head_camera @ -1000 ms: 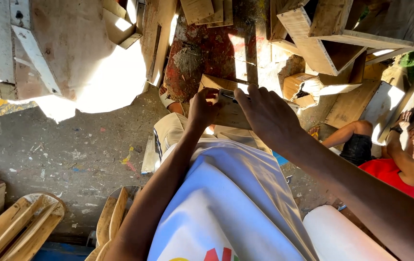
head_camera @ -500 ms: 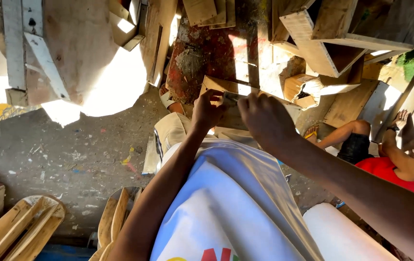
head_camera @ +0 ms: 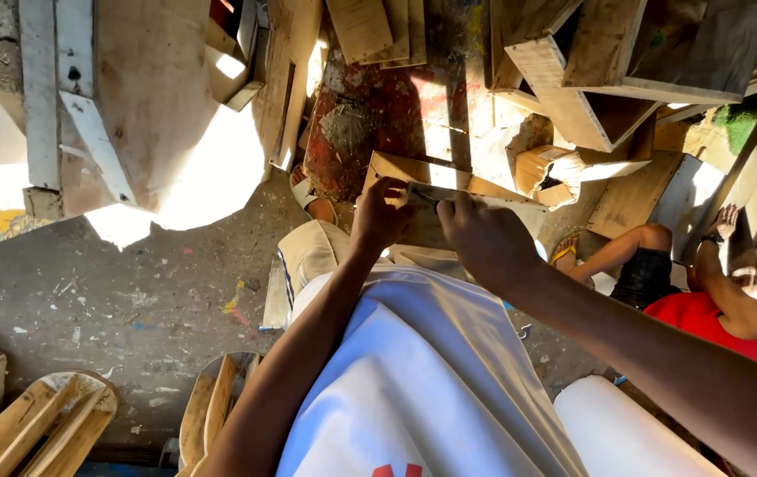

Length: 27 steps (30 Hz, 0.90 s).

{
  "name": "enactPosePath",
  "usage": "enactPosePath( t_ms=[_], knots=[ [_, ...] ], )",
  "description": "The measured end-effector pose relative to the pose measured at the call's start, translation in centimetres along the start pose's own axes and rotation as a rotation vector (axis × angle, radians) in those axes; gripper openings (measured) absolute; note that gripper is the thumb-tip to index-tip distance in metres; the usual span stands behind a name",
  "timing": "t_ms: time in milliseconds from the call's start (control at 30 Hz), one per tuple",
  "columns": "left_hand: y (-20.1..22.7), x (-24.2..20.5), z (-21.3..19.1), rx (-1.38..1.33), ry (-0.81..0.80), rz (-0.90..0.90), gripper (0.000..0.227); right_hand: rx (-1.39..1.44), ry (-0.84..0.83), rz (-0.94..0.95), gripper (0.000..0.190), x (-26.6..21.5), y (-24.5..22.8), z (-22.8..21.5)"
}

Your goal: Using a screwdriver to pry or adjust a wooden box in a cluttered work area

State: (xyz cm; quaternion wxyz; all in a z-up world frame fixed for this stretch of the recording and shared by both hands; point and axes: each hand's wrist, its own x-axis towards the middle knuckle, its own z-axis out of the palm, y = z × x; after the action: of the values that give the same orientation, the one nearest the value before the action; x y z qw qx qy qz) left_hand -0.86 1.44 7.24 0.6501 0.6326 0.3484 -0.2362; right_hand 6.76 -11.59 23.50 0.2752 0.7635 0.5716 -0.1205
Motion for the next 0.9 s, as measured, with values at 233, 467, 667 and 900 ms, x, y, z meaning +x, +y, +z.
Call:
enactPosePath(
  t_ms=[233, 467, 667, 900],
  knots=[
    [-0.6, 1.8, 0.2, -0.012, -0.007, 0.032, 0.043, 1.575, -0.429, 0.988, 0.056, 1.4, 2.4, 3.5],
    [-1.1, 1.4, 0.5, 0.003, -0.007, 0.000, 0.044, 0.537, -0.063, 0.118, 0.037, -0.6, 2.2, -2.8],
    [-1.0, 1.0, 0.5, -0.010, -0.007, 0.009, 0.043, 0.138, 0.288, -0.135, 0.032, -1.9, 2.5, 0.0],
    [-1.6, 1.2, 0.8, -0.018, 0.008, 0.003, 0.044, 0.556, -0.043, 0.258, 0.041, -0.2, 3.8, -1.0]
  ],
)
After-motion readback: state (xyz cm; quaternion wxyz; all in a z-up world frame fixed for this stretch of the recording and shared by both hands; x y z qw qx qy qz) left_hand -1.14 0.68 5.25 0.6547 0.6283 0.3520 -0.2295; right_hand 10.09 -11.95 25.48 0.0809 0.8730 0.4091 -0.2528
